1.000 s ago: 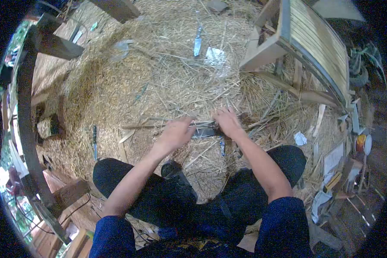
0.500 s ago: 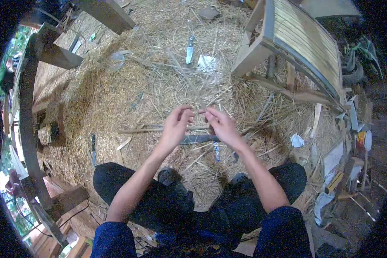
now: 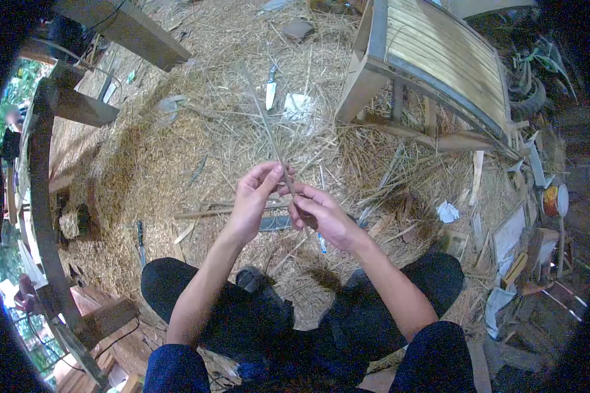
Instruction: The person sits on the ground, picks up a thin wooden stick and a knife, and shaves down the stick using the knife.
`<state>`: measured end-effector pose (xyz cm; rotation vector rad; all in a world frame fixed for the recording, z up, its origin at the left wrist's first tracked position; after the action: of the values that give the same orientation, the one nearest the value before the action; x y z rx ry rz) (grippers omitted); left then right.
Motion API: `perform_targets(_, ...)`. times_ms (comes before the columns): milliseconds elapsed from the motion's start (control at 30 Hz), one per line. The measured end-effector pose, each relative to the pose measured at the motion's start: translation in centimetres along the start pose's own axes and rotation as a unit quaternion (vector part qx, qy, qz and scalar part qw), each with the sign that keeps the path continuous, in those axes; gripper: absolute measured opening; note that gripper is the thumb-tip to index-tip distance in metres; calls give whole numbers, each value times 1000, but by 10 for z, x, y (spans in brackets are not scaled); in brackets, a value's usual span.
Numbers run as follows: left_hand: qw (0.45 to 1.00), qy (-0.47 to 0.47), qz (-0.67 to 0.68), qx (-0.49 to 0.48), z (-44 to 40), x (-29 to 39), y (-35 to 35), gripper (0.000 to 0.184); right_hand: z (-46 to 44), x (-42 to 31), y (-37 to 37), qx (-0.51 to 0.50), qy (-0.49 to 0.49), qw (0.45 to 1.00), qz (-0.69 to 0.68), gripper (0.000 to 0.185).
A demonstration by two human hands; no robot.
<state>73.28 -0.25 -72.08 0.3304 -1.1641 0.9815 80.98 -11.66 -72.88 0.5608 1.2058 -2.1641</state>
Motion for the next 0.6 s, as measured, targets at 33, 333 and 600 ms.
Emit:
perform_targets(33,1000,2,5,1,-1,-1,-2,23,1,1,2,3,0,1000,11,33)
perform_targets(333,1000,11,5,6,-9,-8,-3,18,-5,7,9,17,14,999,28,34)
perform_targets(600,1000,5,-6,23,-12,-10,10,17,-16,13,10,29,26,996,79,34)
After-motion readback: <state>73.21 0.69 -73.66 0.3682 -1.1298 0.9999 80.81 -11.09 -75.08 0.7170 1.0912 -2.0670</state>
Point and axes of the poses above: each hand's wrist, its own z-axis away from the middle knuckle, its own y-axis out of the back of the hand, x = y × z, the point moved 6 cm from there along -z, towards the middle knuckle, and after that the axes turned 6 degrees about x, right-handed, at the moved point
